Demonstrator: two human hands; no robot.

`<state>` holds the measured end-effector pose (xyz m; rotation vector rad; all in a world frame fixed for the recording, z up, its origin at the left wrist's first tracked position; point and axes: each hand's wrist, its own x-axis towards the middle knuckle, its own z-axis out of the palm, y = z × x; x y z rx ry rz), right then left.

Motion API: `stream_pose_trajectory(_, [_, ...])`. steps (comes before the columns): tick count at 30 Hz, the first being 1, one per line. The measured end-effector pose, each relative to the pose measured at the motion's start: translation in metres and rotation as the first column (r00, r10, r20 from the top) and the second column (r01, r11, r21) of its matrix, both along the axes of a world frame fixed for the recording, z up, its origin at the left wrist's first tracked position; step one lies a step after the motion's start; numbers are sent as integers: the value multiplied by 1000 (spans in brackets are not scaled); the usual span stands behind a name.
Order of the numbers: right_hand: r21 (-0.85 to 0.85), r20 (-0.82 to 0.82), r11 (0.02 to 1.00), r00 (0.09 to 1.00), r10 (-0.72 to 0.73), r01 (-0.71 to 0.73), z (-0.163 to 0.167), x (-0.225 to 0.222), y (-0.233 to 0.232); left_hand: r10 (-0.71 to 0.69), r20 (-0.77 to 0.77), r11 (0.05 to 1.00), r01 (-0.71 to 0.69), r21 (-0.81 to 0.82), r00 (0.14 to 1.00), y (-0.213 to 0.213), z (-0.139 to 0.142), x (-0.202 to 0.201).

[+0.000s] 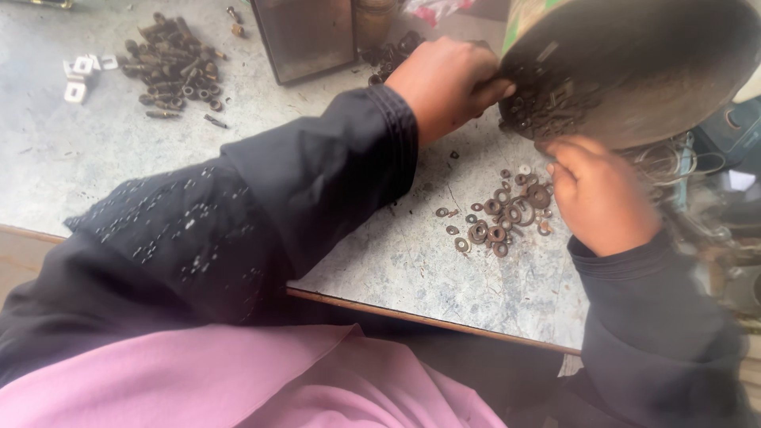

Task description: The person sorts small metal hardware parts on a workbench, picking up washers, nuts, and bolts and placing them into separate piles. The hands repeatedly pick, inspect, and reposition items to organize them by type.

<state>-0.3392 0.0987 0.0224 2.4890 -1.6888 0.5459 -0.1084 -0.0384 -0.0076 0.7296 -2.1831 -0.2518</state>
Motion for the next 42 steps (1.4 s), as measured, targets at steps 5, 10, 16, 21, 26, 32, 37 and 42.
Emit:
stream_pose_trajectory(5, [14,-2,1000,1000,6,-6,0,4,2,-20,-67,989,30,148,998,-5,4,-8])
stream_pose_trajectory(10, [-8,-84,997,994,72,-73,4,27,5,14,-106,993,-2,115,994,-7,9,-9])
stream_pose_trajectory(16, [-62,-166,974,965,204,-217,6,60,3,30,-144,995,-15,103,989,-5,12,-10])
stream_pose_trajectory(21, [-113,-259,972,951,171,-205,4,59,1,30,-134,985,-7,172,991,-3,12,-8])
stream_pose_trajectory(26, [-98,-18,993,998,58,-59,21,27,13,-10,-179,957,62,284,984,0,13,-5])
stream_pose_trajectory(32, [-52,-38,998,999,-28,26,18,-2,9,8,-120,920,40,390,993,3,17,-4])
stream_pose_trajectory(37, [-20,-85,999,996,32,-34,3,6,3,-1,-151,959,44,281,988,4,16,-1])
stream_pose_trajectory(42, [30,-13,996,996,87,-86,9,19,2,-3,-186,938,67,340,983,2,16,-5])
